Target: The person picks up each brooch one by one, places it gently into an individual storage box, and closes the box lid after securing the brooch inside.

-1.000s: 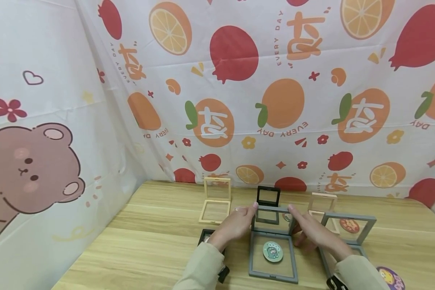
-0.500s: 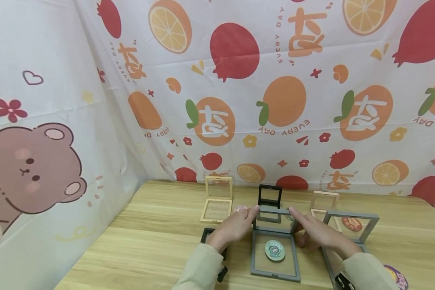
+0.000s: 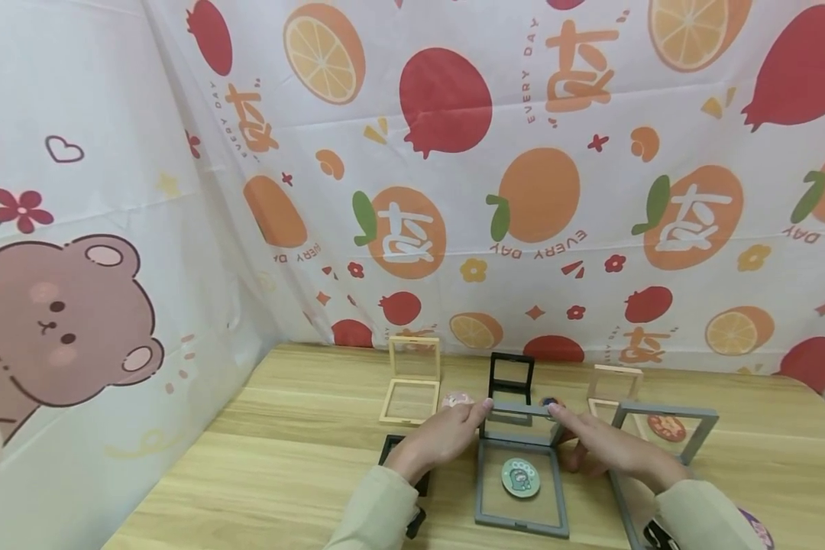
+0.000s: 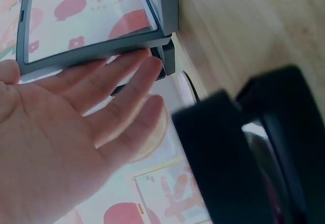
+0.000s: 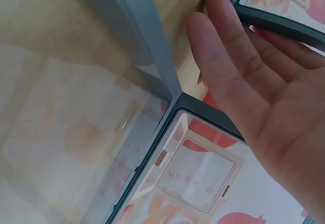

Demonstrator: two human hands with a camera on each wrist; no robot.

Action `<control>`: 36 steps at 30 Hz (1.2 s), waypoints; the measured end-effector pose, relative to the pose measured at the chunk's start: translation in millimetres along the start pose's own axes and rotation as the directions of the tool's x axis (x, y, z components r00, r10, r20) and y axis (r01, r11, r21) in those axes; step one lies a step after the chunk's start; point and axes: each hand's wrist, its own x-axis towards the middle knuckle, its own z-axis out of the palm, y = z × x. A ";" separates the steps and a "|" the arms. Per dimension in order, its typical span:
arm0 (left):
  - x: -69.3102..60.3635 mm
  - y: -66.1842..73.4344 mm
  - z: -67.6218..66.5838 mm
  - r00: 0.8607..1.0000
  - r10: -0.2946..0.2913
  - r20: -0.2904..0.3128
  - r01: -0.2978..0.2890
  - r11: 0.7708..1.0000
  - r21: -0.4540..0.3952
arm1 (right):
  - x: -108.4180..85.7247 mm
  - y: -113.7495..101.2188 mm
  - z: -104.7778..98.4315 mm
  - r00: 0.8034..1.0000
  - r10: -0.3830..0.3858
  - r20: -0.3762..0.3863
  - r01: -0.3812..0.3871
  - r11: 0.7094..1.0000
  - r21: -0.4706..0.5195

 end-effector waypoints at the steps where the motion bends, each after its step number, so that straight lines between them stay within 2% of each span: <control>1: -0.6 -0.4 -0.5 1.000 0.002 0.009 -0.002 1.000 -0.006 | 4.2 6.8 -2.3 1.000 -0.005 0.024 0.005 1.000 -0.010; 7: -4.7 -3.0 -3.0 0.997 -0.026 0.067 0.029 0.998 -0.053 | 32.8 56.3 -15.2 0.995 -0.019 0.093 0.022 0.999 -0.034; 10: -6.2 -5.4 -3.7 0.996 -0.037 0.087 0.042 0.998 -0.052 | 48.1 85.6 -19.8 0.993 -0.030 0.113 0.029 0.999 0.014; 14: -7.6 -8.1 -5.1 0.991 -0.024 0.132 0.028 0.999 -0.034 | 69.2 122.4 -25.8 0.986 -0.040 0.161 0.028 0.997 0.071; 16: -8.1 -8.9 -6.4 0.987 -0.007 0.159 0.012 1.000 -0.028 | 71.0 126.3 -27.5 0.980 -0.059 0.189 0.046 0.996 0.074; 17: -8.4 -8.8 -7.2 0.986 0.002 0.166 0.002 1.000 -0.020 | 71.0 127.0 -27.8 0.978 -0.069 0.195 0.053 0.995 0.081; 19: -9.1 -8.7 -8.5 0.984 0.014 0.177 -0.015 1.000 0.004 | 51.5 96.4 -23.5 0.977 -0.081 0.197 0.072 0.996 0.051; 22: -9.0 -7.9 -9.8 0.983 0.033 0.179 -0.042 0.998 0.048 | 41.7 80.7 -23.0 0.976 -0.086 0.198 0.080 0.996 0.038; 24: -7.9 -7.8 -9.9 0.984 0.034 0.175 -0.047 0.996 0.072 | 27.6 56.4 -20.7 0.976 -0.093 0.198 0.098 0.995 -0.018; 26: -6.9 -8.1 -9.9 0.985 0.037 0.170 -0.052 0.995 0.086 | 26.8 55.3 -21.7 0.974 -0.104 0.201 0.109 0.994 -0.013; 28: -6.3 -9.0 -10.1 0.985 0.046 0.165 -0.062 0.994 0.093 | 8.8 26.5 -16.7 0.974 -0.109 0.197 0.115 0.993 -0.019; 29: -6.3 -9.7 -10.3 0.985 0.048 0.165 -0.065 0.993 0.100 | 5.5 21.1 -15.5 0.975 -0.108 0.196 0.114 0.993 -0.016; 32: -6.1 -12.4 -11.1 0.985 0.056 0.165 -0.074 0.992 0.105 | 1.6 15.6 -13.1 0.978 -0.105 0.181 0.103 0.994 0.018; 34: -5.4 -14.8 -11.5 0.984 0.061 0.169 -0.080 0.991 0.107 | 8.9 26.7 -14.9 0.978 -0.092 0.185 0.094 0.996 -0.003; 36: -5.0 -16.4 -11.6 0.982 0.069 0.173 -0.087 0.991 0.102 | 21.5 46.6 -19.0 0.977 -0.085 0.198 0.091 0.996 -0.020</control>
